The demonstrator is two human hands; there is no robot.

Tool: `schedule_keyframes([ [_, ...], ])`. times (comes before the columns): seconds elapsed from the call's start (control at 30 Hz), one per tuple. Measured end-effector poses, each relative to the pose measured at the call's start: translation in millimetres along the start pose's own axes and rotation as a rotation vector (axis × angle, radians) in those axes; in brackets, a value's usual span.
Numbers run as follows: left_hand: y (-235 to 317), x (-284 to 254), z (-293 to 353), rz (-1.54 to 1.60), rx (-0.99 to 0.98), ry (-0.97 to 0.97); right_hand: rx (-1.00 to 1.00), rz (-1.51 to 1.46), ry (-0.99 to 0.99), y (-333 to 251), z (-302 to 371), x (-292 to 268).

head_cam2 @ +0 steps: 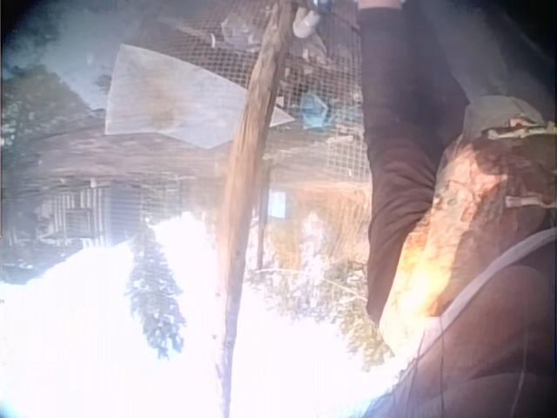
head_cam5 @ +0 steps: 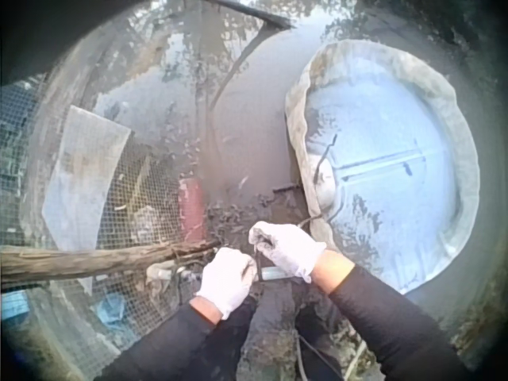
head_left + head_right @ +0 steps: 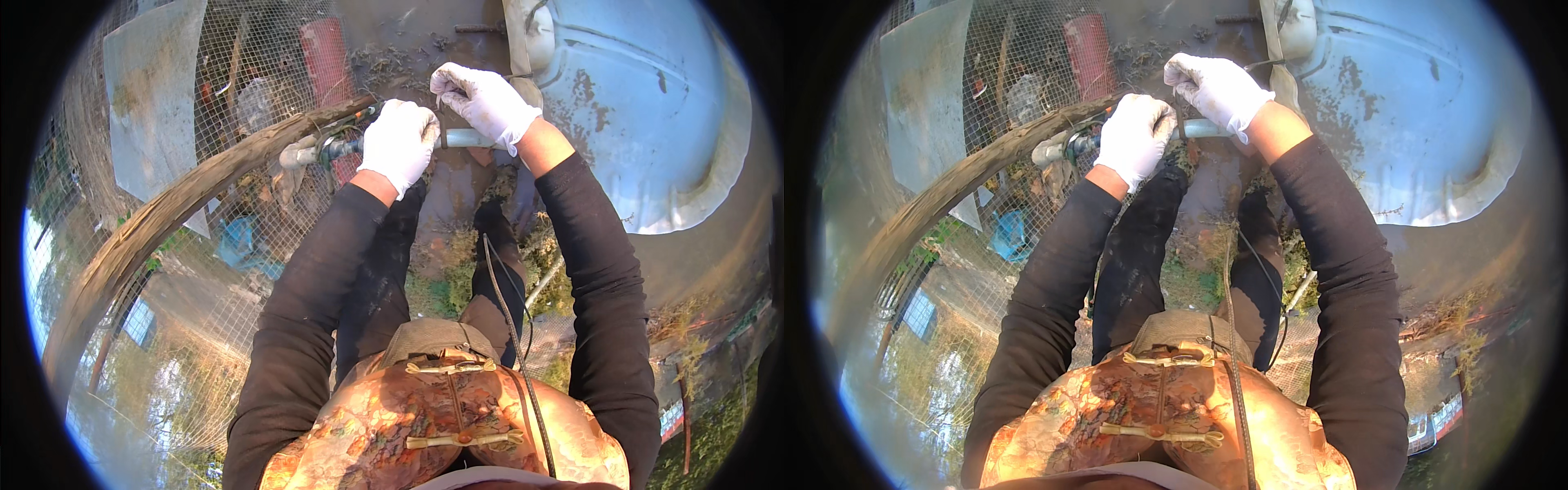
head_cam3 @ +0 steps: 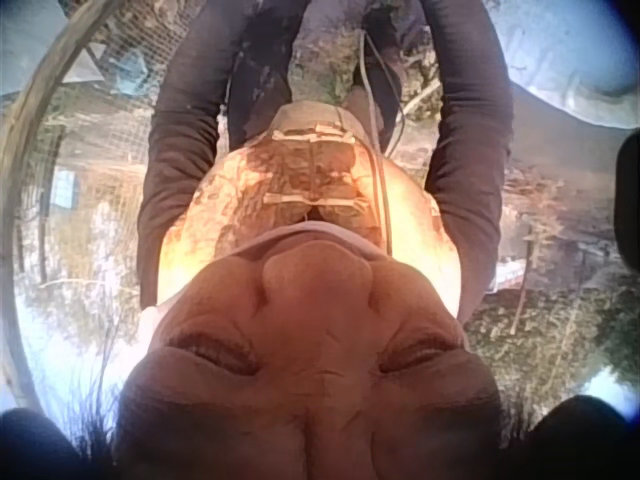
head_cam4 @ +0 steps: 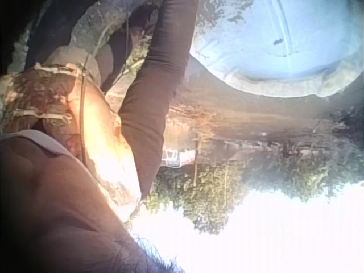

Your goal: The person secures a hose to a pipe fitting using a strap, repeatedly wrapping and tightening it around the connection. The person then lifts a wire mesh panel and moves it aside.

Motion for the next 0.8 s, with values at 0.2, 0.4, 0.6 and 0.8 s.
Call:
schedule_keyframes([
  [0.2, 0, -5, 5, 0.05, 0.159, -0.014, 0.068, 0.007, -0.102, 38, -20, 20],
  [0.4, 8, -5, 11, -0.137, 0.177, -0.066, 0.265, 0.031, -0.29, 59, -30, 39],
  [0.6, 7, 0, 12, -0.156, 0.197, -0.07, 0.337, 0.089, -0.343, 63, -27, 40],
  [0.8, 12, -8, 10, -0.08, 0.196, -0.041, 0.344, 0.221, -0.342, 67, -29, 42],
])
Point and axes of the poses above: each hand's wrist, its own z-axis away from the middle knuckle, its own x-axis out of the palm, y = z × x, the point moved 3 cm from there along -z, towards the middle knuckle, and after that the axes turned 10 degrees about -z, right-handed, at the moved point
